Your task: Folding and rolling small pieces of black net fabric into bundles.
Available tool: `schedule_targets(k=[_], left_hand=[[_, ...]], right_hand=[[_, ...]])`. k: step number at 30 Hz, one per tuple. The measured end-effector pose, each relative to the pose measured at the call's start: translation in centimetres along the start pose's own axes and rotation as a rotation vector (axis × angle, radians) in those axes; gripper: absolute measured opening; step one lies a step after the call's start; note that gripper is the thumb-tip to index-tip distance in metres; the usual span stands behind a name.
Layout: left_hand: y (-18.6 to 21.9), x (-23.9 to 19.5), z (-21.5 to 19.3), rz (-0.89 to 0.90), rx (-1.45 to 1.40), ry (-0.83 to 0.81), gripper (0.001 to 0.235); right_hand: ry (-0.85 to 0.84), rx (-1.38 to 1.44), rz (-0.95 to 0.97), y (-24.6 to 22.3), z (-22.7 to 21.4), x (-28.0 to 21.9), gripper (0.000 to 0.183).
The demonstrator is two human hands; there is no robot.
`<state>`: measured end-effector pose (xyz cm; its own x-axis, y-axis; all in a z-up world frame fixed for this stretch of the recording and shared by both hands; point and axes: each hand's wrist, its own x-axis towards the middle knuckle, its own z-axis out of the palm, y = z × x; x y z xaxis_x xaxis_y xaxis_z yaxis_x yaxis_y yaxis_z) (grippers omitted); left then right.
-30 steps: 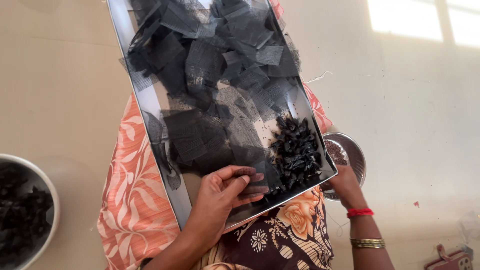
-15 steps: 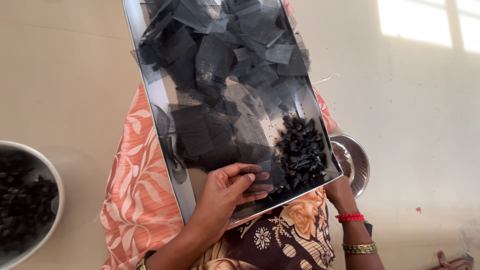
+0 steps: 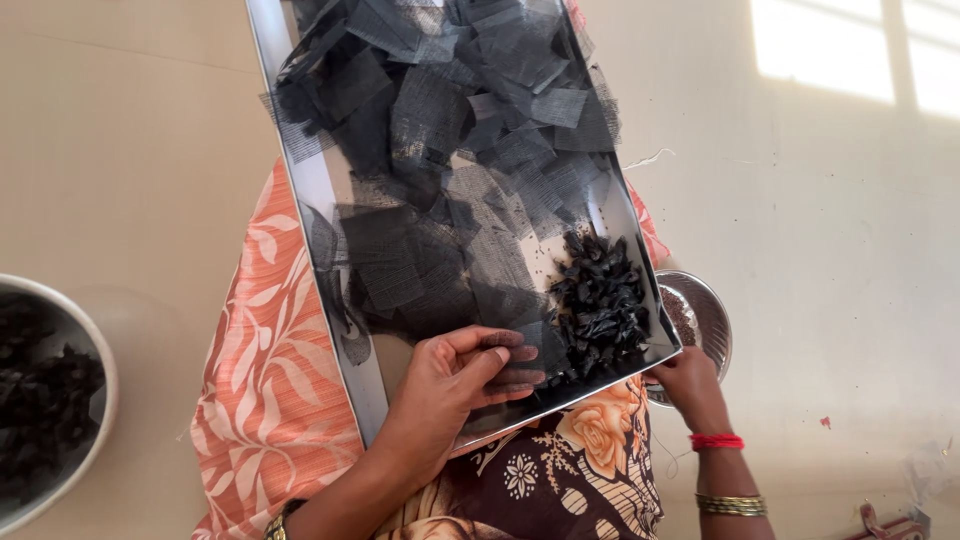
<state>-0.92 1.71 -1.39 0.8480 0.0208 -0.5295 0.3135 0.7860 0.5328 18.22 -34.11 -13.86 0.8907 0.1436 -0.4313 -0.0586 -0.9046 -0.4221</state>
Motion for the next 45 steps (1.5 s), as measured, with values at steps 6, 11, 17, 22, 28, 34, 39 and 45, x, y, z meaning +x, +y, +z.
schedule_targets(k=[6,11,17,22,28,34,39,45], left_hand=[[-0.1,0.1,0.0,-0.003,0.000,-0.004,0.026],[-0.1,0.1,0.2,-0.026,0.025,0.005,0.026],[-0.4,0.1,-0.3,-0.015,-0.004,-0.018,0.025],[-0.4,0.1,-0.6,-0.022,-0.031,-0.043,0.025],[-1.6,0.4,-1.1,0.052,-0.084,-0.091,0.024],[-1.2,0.2,-0.8,0.060,-0.012,-0.094,0.026],[-1.2,0.2,-0.8,0.063,-0.012,-0.108,0.027],[-0.7,0.0,-0.5,0.020,0.006,-0.075,0.026]], right_hand=[[-0.100,0.963,0.149,1.8,-4.1,0.7,0.024],[-0.071,0.886,-0.093,-14.3,-10.2,-7.9,0.018],[-0.209,0.670,-0.265,-22.2,-8.4,-11.4,0.018],[-0.402,0.578,-0.157,-27.3,-4.5,-12.9,0.019],[-0.321,0.260,-0.338,-28.8,-3.8,-13.7,0.017],[-0.325,0.227,-0.280,-29.0,-4.1,-14.2,0.022],[-0.230,0.083,-0.381,-29.2,-3.9,-14.7,0.021],[-0.293,0.295,-0.285,-27.9,-3.8,-13.6,0.019]])
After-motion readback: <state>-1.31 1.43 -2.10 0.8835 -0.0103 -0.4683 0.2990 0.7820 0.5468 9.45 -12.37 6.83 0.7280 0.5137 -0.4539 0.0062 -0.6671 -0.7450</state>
